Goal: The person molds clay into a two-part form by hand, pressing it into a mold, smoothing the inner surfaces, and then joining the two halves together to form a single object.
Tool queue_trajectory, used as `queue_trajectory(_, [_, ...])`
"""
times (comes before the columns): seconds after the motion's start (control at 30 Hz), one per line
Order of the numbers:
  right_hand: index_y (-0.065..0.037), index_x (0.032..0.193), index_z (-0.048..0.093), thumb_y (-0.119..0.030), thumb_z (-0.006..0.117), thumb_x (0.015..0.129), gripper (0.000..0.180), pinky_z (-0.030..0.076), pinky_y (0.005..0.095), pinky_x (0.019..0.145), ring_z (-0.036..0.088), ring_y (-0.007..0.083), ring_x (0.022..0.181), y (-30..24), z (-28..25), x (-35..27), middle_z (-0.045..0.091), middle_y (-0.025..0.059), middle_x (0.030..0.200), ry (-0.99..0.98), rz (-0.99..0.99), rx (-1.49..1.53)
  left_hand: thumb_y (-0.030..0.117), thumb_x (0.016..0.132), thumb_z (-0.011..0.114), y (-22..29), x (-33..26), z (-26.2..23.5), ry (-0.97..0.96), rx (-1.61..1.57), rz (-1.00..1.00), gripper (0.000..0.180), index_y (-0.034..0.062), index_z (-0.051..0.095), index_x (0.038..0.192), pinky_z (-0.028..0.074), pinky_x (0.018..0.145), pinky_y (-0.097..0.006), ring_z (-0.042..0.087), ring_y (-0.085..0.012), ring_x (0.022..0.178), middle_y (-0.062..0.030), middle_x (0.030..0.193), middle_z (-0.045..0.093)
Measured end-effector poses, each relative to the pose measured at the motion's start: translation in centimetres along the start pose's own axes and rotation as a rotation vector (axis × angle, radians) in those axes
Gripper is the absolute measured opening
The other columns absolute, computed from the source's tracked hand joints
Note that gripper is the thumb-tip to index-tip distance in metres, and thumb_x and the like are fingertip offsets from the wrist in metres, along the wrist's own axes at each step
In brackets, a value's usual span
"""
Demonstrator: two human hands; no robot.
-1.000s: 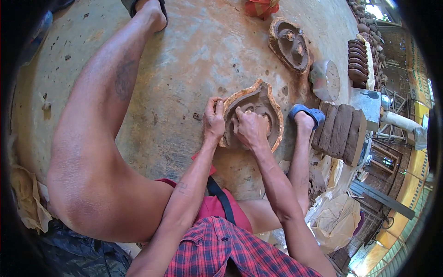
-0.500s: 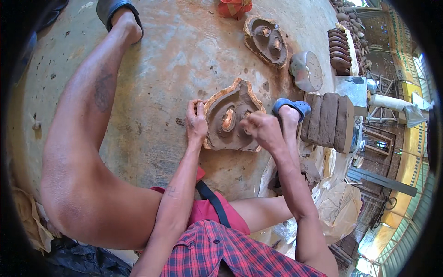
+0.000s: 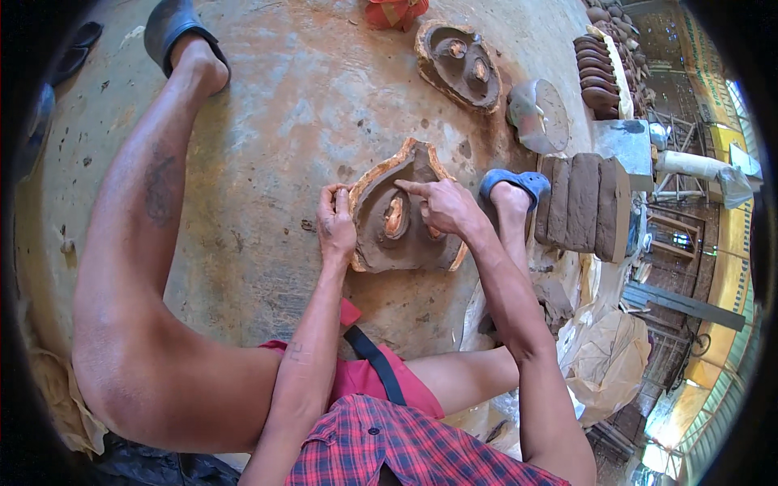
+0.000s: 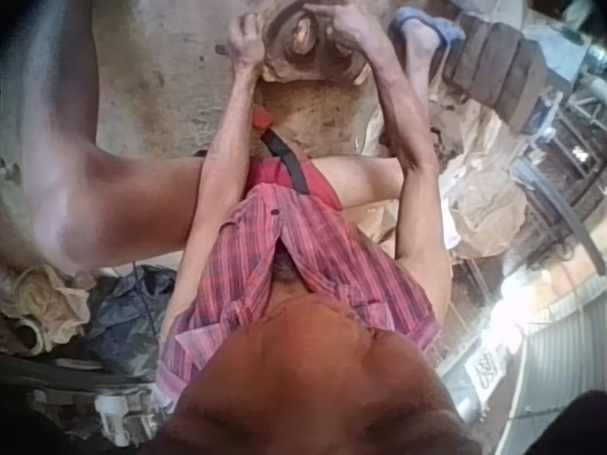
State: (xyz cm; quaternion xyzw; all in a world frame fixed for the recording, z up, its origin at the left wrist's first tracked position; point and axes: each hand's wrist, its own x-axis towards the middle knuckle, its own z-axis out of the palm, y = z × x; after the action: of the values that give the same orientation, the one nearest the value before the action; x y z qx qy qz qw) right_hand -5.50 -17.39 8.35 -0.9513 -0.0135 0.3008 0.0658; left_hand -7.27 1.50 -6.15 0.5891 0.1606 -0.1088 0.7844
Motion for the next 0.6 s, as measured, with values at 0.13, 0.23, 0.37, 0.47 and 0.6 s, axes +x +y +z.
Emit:
queue_trajectory(0.13, [-0.029,0.151,0.058,-0.01,0.062,0.08,0.073,0.057,0.0498,0.086,0.071,0.0413,0.086,-0.8,-0.4,-0.4,0.073,0.026,0.093,-0.058,0.115,0.091,0.018,0.11,0.052,0.1,0.1,-0.3,0.022,0.005,-0.022,0.019,0.0031,0.064,0.115,0.051,0.09,-0.032,0.064,-0.0143,0.097,-0.0071,0.109,0.073])
queue_trajectory(0.23, [-0.024,0.152,0.057,-0.012,0.06,0.077,0.076,0.058,0.052,0.091,0.072,0.0425,0.093,-0.7,0.8,-1.5,0.074,0.0274,0.101,-0.045,0.17,0.173,0.018,0.11,0.052,-0.3,0.2,-0.5,0.012,0.034,-0.007,0.02,0.0029,0.063,0.116,0.051,0.09,-0.032,0.064,-0.0146,0.097,-0.0077,0.111,0.073])
queue_trajectory(0.37, [-0.017,0.154,0.054,-0.015,0.061,0.077,0.077,0.057,0.0538,0.096,0.071,0.0477,0.097,-1.2,3.4,-3.4,0.072,0.0326,0.105,0.017,0.254,0.205,0.018,0.11,0.052,-0.3,0.2,-0.3,0.006,0.046,-0.021,0.02,0.0027,0.063,0.116,0.051,0.09,-0.031,0.065,-0.0146,0.099,-0.0087,0.113,0.074])
queue_trajectory(0.47, [-0.011,0.157,0.048,-0.015,0.06,0.076,0.081,0.057,0.0549,0.096,0.071,0.0494,0.097,-2.5,5.4,-4.8,0.07,0.0355,0.104,0.061,0.265,0.264,0.019,0.11,0.052,-0.2,0.2,-0.5,0.006,0.043,-0.006,0.02,0.0027,0.063,0.116,0.051,0.091,-0.031,0.065,-0.0145,0.099,-0.009,0.114,0.074])
queue_trajectory(0.6, [-0.003,0.157,0.044,-0.016,0.061,0.074,0.085,0.058,0.0566,0.09,0.071,0.0504,0.088,-4.2,8.2,-6.3,0.07,0.0361,0.092,0.108,0.328,0.312,0.02,0.111,0.051,-0.5,0.3,-0.3,0.001,0.016,0.014,0.021,0.0029,0.063,0.116,0.051,0.089,-0.031,0.064,-0.0141,0.098,-0.0084,0.109,0.073])
